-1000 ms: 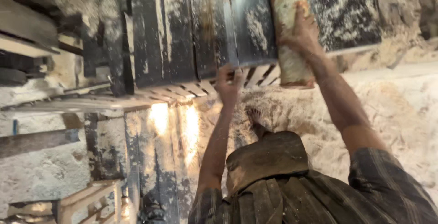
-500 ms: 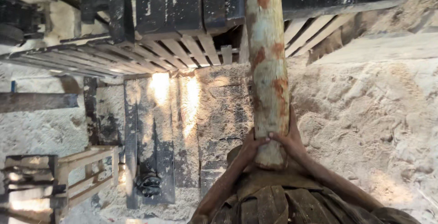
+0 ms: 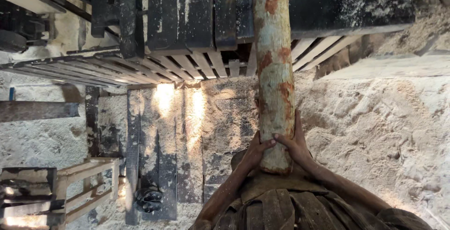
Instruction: The person cuts wooden logs by guiding them through a table saw blade by hand.
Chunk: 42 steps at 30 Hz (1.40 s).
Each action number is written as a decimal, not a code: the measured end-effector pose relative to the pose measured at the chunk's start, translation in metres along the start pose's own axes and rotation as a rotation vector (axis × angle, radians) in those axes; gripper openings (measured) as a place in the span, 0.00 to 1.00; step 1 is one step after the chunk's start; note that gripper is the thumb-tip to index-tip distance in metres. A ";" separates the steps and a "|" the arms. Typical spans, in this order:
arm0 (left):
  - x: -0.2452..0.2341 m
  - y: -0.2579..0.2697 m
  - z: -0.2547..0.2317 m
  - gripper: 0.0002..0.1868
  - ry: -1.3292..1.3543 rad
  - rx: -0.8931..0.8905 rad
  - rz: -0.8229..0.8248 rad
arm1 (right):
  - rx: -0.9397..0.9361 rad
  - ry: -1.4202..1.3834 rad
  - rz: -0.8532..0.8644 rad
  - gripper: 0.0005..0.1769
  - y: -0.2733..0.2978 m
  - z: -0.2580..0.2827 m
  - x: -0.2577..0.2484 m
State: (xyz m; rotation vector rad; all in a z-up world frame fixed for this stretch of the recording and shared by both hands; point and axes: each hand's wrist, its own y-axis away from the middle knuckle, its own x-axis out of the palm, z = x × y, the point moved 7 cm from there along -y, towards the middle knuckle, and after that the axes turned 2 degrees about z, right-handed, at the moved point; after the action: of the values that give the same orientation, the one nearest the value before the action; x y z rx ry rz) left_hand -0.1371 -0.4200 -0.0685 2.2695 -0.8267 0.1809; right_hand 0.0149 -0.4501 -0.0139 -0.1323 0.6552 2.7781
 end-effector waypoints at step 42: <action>-0.037 -0.142 -0.189 0.79 -0.549 0.467 -0.062 | 0.000 -0.094 -0.059 0.64 -0.205 0.090 -0.016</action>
State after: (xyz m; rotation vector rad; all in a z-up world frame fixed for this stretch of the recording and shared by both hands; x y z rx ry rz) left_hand -0.0607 -0.1978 -0.0220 2.8382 -1.0710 -0.3297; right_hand 0.0887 -0.2378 -0.0176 -0.0204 0.6172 2.7096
